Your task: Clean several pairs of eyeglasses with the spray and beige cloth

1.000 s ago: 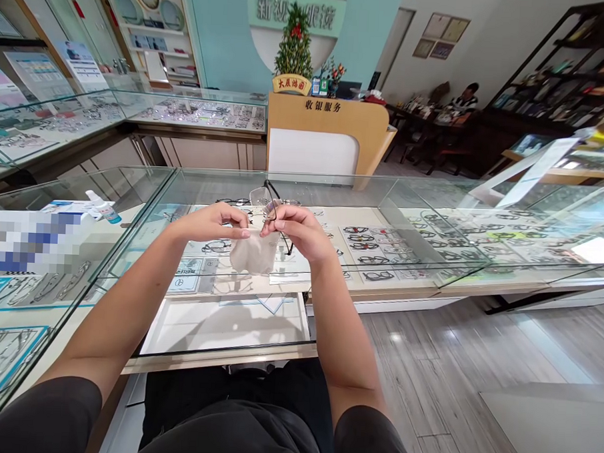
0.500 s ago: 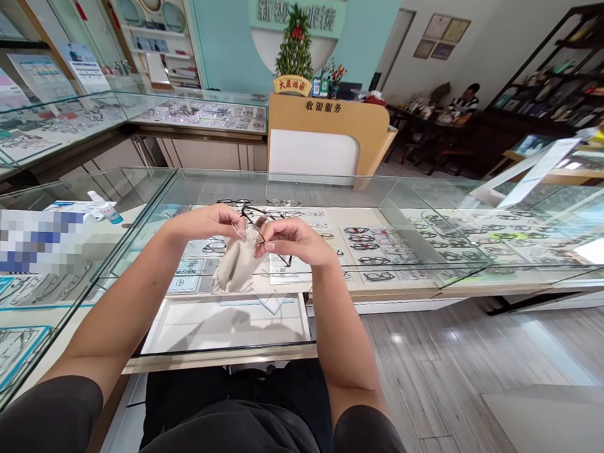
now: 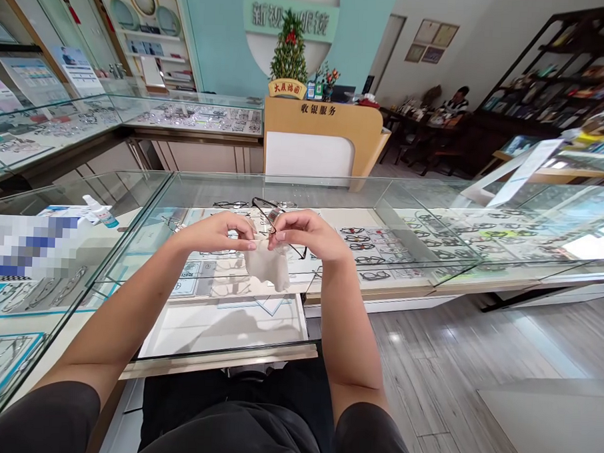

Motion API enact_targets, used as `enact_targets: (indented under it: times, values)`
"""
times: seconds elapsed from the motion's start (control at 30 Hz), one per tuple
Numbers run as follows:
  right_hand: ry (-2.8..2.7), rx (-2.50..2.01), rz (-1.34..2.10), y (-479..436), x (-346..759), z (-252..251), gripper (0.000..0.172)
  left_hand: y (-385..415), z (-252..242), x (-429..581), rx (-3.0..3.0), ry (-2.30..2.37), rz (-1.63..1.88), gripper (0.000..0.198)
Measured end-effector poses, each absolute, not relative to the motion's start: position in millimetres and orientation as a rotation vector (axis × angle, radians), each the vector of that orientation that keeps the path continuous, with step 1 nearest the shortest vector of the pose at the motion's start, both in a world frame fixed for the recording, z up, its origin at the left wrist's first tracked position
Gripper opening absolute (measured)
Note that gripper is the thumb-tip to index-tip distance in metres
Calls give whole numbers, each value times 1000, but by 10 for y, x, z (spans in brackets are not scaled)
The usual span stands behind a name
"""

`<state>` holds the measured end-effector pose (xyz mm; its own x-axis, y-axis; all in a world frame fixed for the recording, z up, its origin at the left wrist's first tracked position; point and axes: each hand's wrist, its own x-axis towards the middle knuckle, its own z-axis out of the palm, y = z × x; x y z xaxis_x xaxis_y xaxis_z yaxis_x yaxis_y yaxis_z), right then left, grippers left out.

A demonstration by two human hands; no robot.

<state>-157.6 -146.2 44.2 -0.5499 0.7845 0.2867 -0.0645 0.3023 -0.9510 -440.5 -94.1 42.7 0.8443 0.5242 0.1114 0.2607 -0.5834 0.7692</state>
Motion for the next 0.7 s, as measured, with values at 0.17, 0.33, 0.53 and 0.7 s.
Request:
enact_targets:
  times: [0.17, 0.33, 0.53, 0.7]
  values:
    - [-1856, -704, 1336, -1471, -1588, 584, 22, -981, 445, -4387, 2209, 554, 368, 39]
    - [-2003, -703, 1451, -1501, -1623, 784, 21, -1012, 444, -4334, 2200, 483, 317, 45]
    - [-2055, -698, 1427, -1540, -1626, 858, 24, -1008, 454, -4346, 2177, 478, 364, 50]
    - [-1992, -708, 1473, -1544, -1607, 806, 25, -1018, 472, -4353, 2174, 444, 463, 44]
